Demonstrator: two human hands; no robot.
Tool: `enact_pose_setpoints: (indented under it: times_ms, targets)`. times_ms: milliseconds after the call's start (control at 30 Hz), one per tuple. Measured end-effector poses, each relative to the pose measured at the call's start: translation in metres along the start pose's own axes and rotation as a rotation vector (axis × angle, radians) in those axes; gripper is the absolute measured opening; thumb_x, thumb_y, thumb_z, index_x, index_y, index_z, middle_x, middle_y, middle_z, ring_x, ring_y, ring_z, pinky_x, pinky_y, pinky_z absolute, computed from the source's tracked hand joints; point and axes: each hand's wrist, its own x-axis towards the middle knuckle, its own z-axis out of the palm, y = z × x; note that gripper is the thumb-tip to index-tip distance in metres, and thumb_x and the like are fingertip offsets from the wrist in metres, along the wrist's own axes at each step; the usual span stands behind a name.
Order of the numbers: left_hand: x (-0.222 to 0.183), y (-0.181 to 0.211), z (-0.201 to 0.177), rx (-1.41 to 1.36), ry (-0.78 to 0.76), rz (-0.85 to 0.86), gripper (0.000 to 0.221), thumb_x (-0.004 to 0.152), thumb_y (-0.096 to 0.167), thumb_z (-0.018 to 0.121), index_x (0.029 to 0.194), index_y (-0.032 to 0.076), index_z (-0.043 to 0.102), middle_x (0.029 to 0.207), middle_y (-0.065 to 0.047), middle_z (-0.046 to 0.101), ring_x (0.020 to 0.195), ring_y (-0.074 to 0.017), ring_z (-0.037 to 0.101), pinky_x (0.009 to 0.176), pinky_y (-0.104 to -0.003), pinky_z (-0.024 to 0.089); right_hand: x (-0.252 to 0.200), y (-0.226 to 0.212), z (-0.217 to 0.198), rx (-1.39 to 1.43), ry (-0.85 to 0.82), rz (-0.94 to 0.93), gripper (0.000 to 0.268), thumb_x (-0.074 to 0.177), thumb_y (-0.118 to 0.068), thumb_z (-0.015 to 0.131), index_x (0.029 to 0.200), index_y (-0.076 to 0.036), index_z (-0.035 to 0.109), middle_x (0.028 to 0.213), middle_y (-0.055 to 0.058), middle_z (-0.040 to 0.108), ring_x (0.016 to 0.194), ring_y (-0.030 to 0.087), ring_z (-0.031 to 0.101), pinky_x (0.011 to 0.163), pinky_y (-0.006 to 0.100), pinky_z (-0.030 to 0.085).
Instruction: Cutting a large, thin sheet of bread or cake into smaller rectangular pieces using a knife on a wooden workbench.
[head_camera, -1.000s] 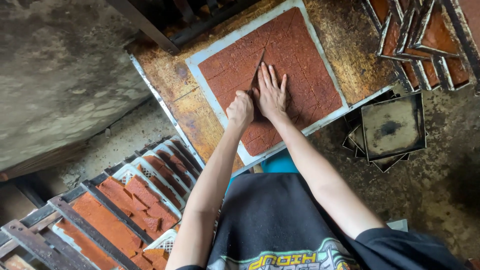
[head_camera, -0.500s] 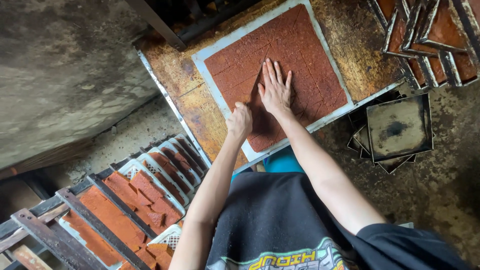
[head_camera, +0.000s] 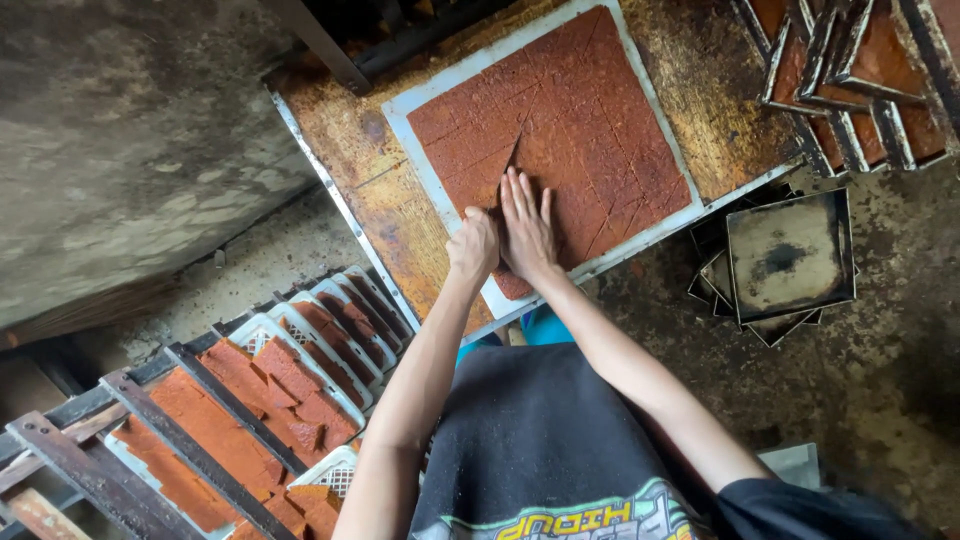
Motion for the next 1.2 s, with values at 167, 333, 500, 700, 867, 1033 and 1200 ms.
enact_pose_setpoints:
  times_ms: [167, 333, 500, 700, 867, 1033, 1200]
  targets:
    - [0.009, 0.002, -0.018, 0.012, 0.010, -0.061, 0.042, 0.088, 0.019, 0.047, 0.118, -0.009, 0.058, 0.064, -0.004, 0.054, 0.049, -0.0277, 0.066, 0.041, -0.047, 0.054, -0.015, -0.013, 0.011, -0.156, -0.094, 0.049, 0.076, 0.094, -0.019, 0.058, 0.161, -0.007, 0.022, 0.172, 0.010, 0.004, 0.159, 0.024, 0.000, 0.125, 0.058, -0.002]
    - [0.009, -0.001, -0.028, -0.033, -0.002, -0.049, 0.042, 0.088, 0.015, 0.047, 0.119, -0.011, 0.057, 0.064, -0.009, 0.055, 0.049, -0.0309, 0.067, 0.043, -0.051, 0.054, -0.017, -0.015, 0.010, -0.255, -0.112, 0.084, 0.074, 0.096, -0.021, 0.054, 0.162, -0.011, 0.021, 0.173, 0.004, -0.002, 0.159, 0.020, -0.005, 0.123, 0.060, -0.006]
    - [-0.008, -0.009, -0.027, -0.014, 0.013, -0.004, 0.042, 0.086, 0.015, 0.048, 0.119, -0.009, 0.059, 0.064, -0.008, 0.051, 0.050, -0.0314, 0.067, 0.043, -0.053, 0.054, -0.016, -0.008, 0.019, -0.191, -0.028, 0.055, 0.073, 0.098, -0.017, 0.054, 0.162, -0.011, 0.020, 0.173, 0.004, 0.002, 0.159, 0.020, 0.001, 0.123, 0.062, -0.005]
    - [-0.026, -0.013, -0.029, -0.099, -0.170, -0.090, 0.037, 0.092, 0.025, 0.050, 0.111, -0.005, 0.056, 0.064, -0.004, 0.053, 0.052, -0.0308, 0.069, 0.047, -0.055, 0.055, -0.016, -0.011, 0.022, -0.097, 0.044, 0.054, 0.064, 0.106, -0.033, 0.048, 0.161, -0.011, 0.024, 0.173, 0.003, 0.007, 0.158, 0.021, 0.006, 0.122, 0.063, -0.003]
    - [-0.034, -0.019, -0.042, -0.106, -0.240, -0.142, 0.028, 0.092, 0.031, 0.051, 0.101, 0.005, 0.054, 0.060, 0.000, 0.056, 0.051, -0.0285, 0.069, 0.045, -0.050, 0.056, -0.017, -0.012, 0.019, -0.143, 0.067, 0.054, 0.066, 0.105, -0.035, 0.048, 0.162, -0.011, 0.023, 0.172, 0.002, 0.007, 0.158, 0.021, 0.007, 0.122, 0.064, -0.001]
    - [-0.054, -0.024, -0.037, 0.011, 0.011, -0.086, 0.038, 0.088, 0.022, 0.054, 0.114, -0.006, 0.059, 0.058, -0.006, 0.052, 0.044, -0.0299, 0.065, 0.041, -0.051, 0.054, -0.019, -0.017, 0.014, -0.159, 0.067, 0.053, 0.069, 0.105, -0.034, 0.048, 0.163, -0.012, 0.020, 0.172, 0.003, 0.008, 0.158, 0.021, 0.010, 0.121, 0.064, 0.001]
    - [-0.072, -0.033, -0.047, -0.009, 0.017, -0.075, 0.038, 0.089, 0.026, 0.054, 0.111, -0.005, 0.061, 0.058, -0.005, 0.057, 0.044, -0.0271, 0.066, 0.040, -0.047, 0.054, -0.020, -0.018, 0.015, -0.195, 0.089, 0.046, 0.068, 0.105, -0.035, 0.044, 0.164, -0.012, 0.019, 0.172, 0.004, 0.008, 0.158, 0.022, 0.010, 0.121, 0.065, 0.003]
